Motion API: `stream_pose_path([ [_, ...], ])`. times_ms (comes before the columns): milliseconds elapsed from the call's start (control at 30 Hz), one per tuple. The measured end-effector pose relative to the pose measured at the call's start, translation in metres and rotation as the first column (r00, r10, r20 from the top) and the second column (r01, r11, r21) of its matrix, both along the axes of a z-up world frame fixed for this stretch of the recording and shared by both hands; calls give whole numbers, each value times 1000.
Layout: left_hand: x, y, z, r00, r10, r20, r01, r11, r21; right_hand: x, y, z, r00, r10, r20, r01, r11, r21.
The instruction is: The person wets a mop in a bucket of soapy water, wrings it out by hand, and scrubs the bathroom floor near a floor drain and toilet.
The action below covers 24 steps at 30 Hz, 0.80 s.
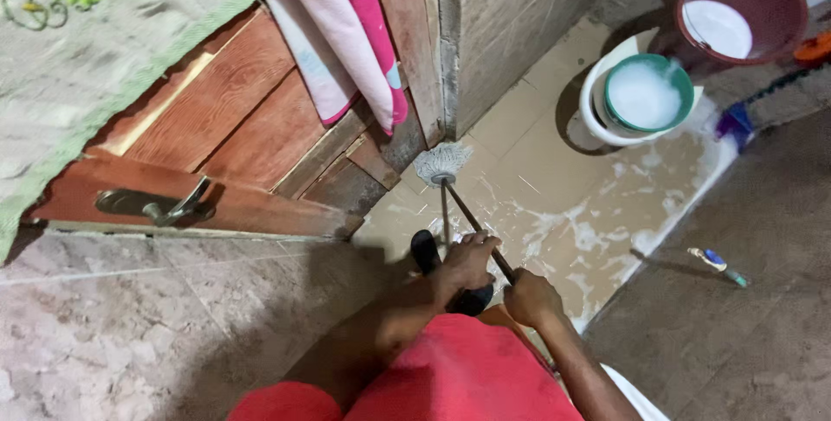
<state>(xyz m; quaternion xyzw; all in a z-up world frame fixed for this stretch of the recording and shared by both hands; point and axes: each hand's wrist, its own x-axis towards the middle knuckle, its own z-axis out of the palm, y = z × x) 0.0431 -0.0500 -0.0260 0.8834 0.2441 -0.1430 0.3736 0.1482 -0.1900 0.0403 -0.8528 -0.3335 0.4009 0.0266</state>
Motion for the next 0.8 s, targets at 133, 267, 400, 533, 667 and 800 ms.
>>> stream_pose_path([
  [133,7,-10,-35,994,-82,78,73,991,108,-25,14,-1,992,-123,-22,125,987,103],
  [267,-11,-18,-105,995,-68,77,55,987,154,-38,23,-9,998,-61,-31,61,998,11],
  [400,35,-13,-150,986,28,162,-32,999,25,-34,30,1,992,71,105,-68,997,-29],
  [533,45,-26,-115,914,-121,387,113,993,43,-10,28,42,972,-200,125,219,961,-170],
  [667,69,-43,-86,973,231,-2,-180,755,-630,-4,32,87,922,-380,77,382,857,-346],
  [800,80,-60,-121,842,-422,337,498,848,-181,-16,22,90,844,-520,130,532,785,-316],
])
